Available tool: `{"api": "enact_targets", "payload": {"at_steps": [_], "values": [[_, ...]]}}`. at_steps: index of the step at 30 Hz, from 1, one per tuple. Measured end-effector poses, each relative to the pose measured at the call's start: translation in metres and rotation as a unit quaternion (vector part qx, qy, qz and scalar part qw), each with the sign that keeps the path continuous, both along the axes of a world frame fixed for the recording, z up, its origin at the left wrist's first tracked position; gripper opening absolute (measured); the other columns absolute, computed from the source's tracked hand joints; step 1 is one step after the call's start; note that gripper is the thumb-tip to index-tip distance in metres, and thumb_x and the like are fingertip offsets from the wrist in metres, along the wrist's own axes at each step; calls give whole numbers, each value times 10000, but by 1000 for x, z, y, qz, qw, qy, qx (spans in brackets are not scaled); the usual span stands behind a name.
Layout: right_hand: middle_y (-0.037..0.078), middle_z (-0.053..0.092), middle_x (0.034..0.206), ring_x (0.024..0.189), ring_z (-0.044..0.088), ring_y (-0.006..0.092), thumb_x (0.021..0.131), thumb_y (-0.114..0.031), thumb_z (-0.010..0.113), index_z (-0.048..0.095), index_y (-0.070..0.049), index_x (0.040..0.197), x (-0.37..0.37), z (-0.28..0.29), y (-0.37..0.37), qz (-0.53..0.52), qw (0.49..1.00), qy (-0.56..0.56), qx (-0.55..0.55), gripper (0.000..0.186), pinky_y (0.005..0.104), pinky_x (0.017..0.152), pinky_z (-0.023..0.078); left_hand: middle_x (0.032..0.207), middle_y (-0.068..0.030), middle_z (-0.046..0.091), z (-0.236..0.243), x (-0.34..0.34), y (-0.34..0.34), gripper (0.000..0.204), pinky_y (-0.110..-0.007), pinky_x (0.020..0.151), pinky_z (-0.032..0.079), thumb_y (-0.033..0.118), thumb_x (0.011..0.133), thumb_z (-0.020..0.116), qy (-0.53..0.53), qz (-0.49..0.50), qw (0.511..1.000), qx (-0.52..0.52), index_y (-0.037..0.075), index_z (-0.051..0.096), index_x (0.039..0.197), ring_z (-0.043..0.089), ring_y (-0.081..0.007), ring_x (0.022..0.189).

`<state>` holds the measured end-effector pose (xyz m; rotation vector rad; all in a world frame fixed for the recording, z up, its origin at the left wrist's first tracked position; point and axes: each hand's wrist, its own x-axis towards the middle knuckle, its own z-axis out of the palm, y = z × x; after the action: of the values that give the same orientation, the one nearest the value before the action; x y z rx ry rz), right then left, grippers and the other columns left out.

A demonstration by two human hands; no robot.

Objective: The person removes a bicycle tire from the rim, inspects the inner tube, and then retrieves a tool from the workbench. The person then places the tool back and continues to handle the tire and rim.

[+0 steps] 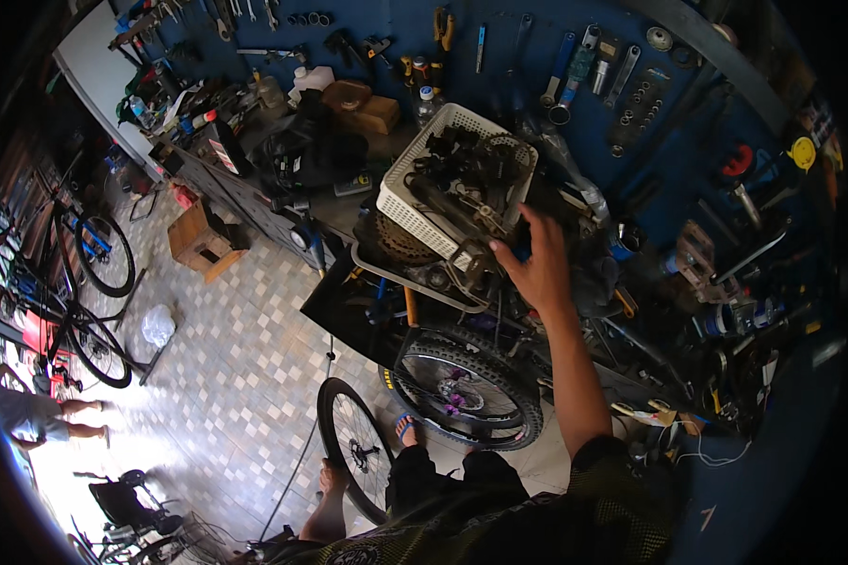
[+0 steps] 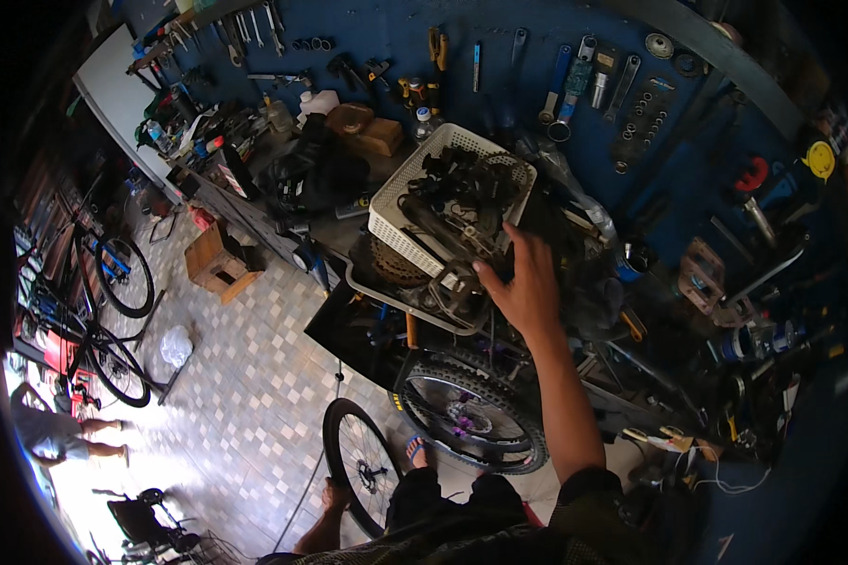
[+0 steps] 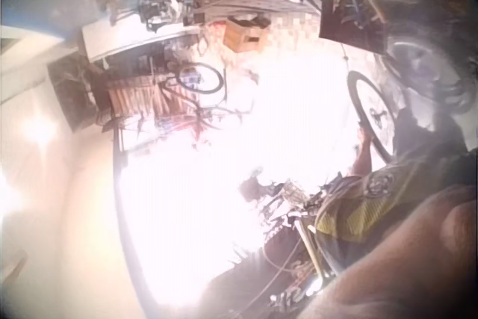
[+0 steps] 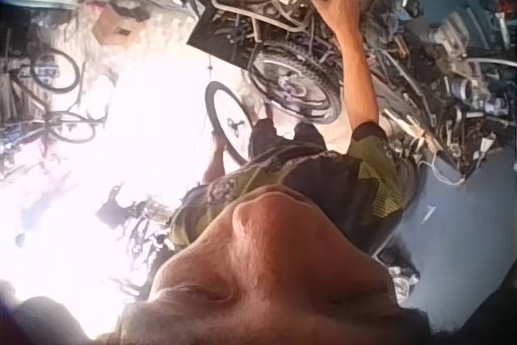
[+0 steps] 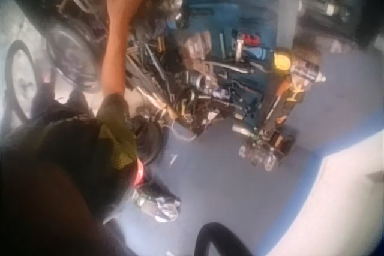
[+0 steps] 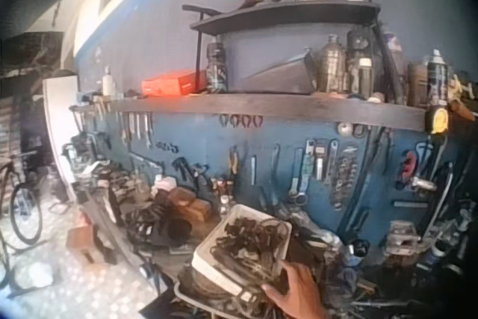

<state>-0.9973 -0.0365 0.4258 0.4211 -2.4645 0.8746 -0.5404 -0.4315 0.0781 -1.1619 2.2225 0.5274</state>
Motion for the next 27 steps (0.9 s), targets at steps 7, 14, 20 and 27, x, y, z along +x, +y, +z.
{"api": "enact_targets", "payload": {"at_steps": [7, 14, 20, 27], "values": [[177, 727, 1163, 1080, 698, 389, 947, -334, 823, 678, -30, 1309, -37, -3, -35, -20, 994, -63, 90, 494, 494, 909, 558, 1125, -272, 760, -1, 1, -33, 596, -569, 932, 592, 399, 923, 718, -21, -11, 1000, -14, 50, 520, 1364, 741, -474, 1095], [156, 747, 1112, 953, 746, 374, 979, -275, 783, 699, -65, 1246, -40, 0, -42, -47, 994, -84, 46, 350, 488, 793, 576, 1161, -259, 759, -9, -8, -35, 748, -549, 947, 592, 376, 866, 838, -32, -22, 999, -3, 52, 464, 1427, 735, -457, 1129], [156, 734, 1198, 1039, 718, 367, 968, -292, 813, 673, -82, 1365, -37, -9, -34, -24, 999, -17, 42, 470, 458, 870, 570, 1152, -279, 756, -6, -18, -9, 675, -560, 958, 584, 365, 909, 757, -54, -13, 998, 11, 39, 465, 1422, 735, -466, 1117], [168, 706, 1258, 1144, 650, 377, 956, -337, 822, 660, -47, 1383, 37, -11, 22, 21, 997, 8, -75, 541, 482, 1008, 503, 967, -225, 746, -11, -6, 19, 499, -483, 523, 639, 321, 940, 710, -17, -18, 999, -37, 79, 491, 1317, 787, -376, 765]]}}
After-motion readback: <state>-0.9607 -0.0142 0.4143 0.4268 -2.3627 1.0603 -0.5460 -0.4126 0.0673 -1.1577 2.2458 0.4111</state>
